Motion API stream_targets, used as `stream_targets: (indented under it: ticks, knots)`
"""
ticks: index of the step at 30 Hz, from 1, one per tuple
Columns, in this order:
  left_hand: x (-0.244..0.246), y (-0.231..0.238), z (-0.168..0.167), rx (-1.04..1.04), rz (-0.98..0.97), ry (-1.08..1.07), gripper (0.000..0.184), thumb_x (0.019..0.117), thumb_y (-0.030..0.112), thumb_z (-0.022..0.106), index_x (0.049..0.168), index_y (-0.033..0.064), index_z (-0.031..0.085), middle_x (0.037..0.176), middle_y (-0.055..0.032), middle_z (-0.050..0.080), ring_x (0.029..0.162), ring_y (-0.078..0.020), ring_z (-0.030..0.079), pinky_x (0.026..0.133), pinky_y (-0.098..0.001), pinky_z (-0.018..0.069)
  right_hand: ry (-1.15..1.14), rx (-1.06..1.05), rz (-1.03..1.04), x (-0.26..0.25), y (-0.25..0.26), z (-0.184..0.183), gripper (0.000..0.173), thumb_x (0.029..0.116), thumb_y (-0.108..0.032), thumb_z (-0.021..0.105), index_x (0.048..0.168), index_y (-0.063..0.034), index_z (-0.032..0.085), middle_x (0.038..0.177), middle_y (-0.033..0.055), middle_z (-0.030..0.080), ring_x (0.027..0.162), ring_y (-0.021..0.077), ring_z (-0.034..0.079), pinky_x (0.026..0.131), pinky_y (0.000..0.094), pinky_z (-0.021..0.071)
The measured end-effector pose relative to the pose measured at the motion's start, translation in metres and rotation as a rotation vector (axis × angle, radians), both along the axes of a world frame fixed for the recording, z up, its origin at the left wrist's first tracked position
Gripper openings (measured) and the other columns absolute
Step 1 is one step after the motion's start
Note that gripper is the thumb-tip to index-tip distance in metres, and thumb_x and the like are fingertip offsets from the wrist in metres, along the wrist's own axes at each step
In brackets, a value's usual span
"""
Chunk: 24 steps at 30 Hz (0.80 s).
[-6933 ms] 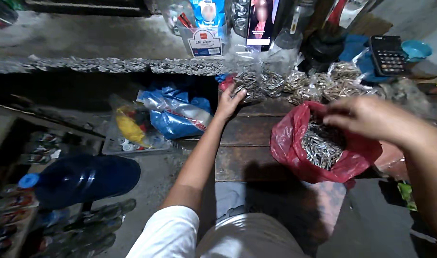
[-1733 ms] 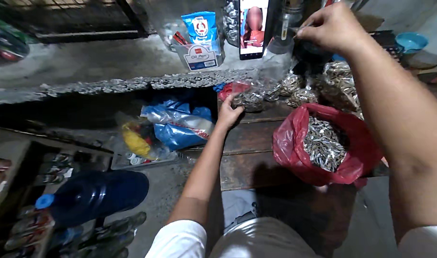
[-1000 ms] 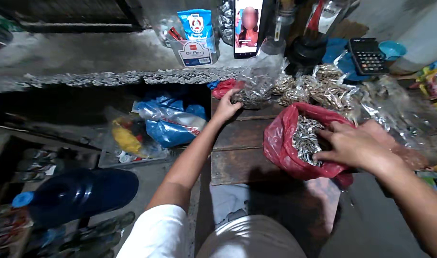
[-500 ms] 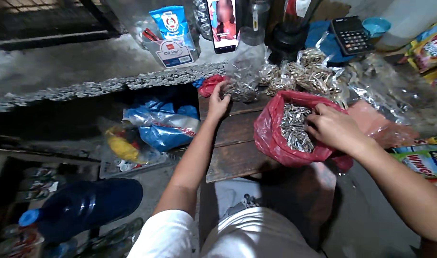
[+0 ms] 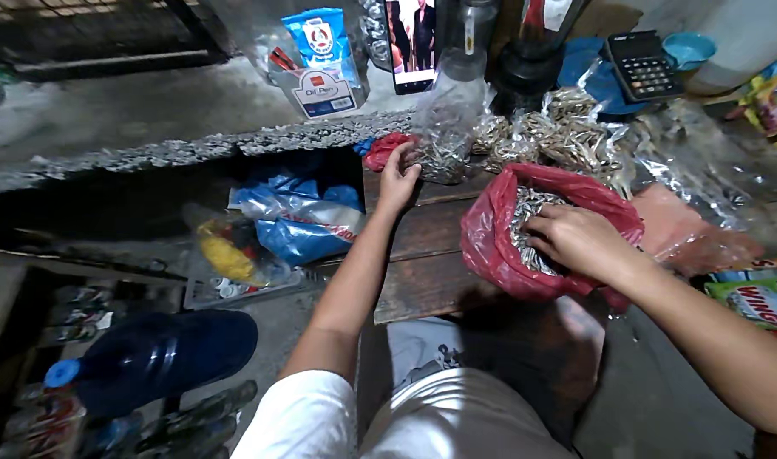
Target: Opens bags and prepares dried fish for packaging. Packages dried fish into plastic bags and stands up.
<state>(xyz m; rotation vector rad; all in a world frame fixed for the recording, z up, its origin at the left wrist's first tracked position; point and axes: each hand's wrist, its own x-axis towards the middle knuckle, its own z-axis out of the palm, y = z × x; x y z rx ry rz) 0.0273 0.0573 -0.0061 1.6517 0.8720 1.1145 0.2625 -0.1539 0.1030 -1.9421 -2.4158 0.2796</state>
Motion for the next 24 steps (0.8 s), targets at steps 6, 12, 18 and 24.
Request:
stream_targets:
  ticks: [6, 12, 18, 24]
  knots:
    - [0.0, 0.0, 0.0, -0.013, -0.012, -0.027, 0.047, 0.0976, -0.001, 0.051, 0.144, -0.0099, 0.044, 0.14, -0.025, 0.055, 0.124, -0.0193, 0.059, 0.103, -0.0292, 0.0481, 0.004, -0.021, -0.03, 0.001, -0.001, 0.003, 0.013, 0.0976, -0.007, 0.066, 0.102, 0.0025, 0.075, 0.097, 0.0244, 0.071, 0.095, 0.0456, 0.07, 0.079, 0.0636, 0.0537]
    - [-0.001, -0.001, 0.0, -0.023, -0.021, -0.046, 0.047, 0.0973, -0.002, 0.051, 0.143, -0.0099, 0.044, 0.141, -0.025, 0.055, 0.123, -0.0188, 0.06, 0.103, -0.0287, 0.0481, 0.003, 0.018, -0.062, 0.008, -0.001, 0.026, 0.012, 0.0963, -0.008, 0.069, 0.101, 0.0018, 0.075, 0.096, 0.0228, 0.07, 0.091, 0.0437, 0.07, 0.077, 0.0644, 0.0537]
    - [0.0, -0.002, 0.003, -0.039, -0.013, -0.034, 0.048, 0.0965, -0.003, 0.052, 0.144, -0.0098, 0.044, 0.142, -0.0257, 0.054, 0.126, -0.0209, 0.058, 0.104, -0.03, 0.0472, 0.108, 0.073, -0.105, 0.019, 0.016, 0.07, 0.015, 0.0996, -0.009, 0.065, 0.103, 0.0022, 0.075, 0.101, 0.0242, 0.071, 0.095, 0.0441, 0.069, 0.084, 0.0681, 0.0498]
    - [0.0, -0.001, 0.002, -0.033, -0.006, -0.026, 0.048, 0.096, -0.003, 0.051, 0.143, -0.0103, 0.044, 0.14, -0.0262, 0.055, 0.126, -0.0234, 0.059, 0.105, -0.0333, 0.0475, 0.224, 0.246, -0.095, -0.001, 0.071, 0.129, 0.024, 0.1019, -0.015, 0.062, 0.111, 0.0054, 0.071, 0.111, 0.0261, 0.066, 0.096, 0.0354, 0.064, 0.09, 0.0548, 0.0489]
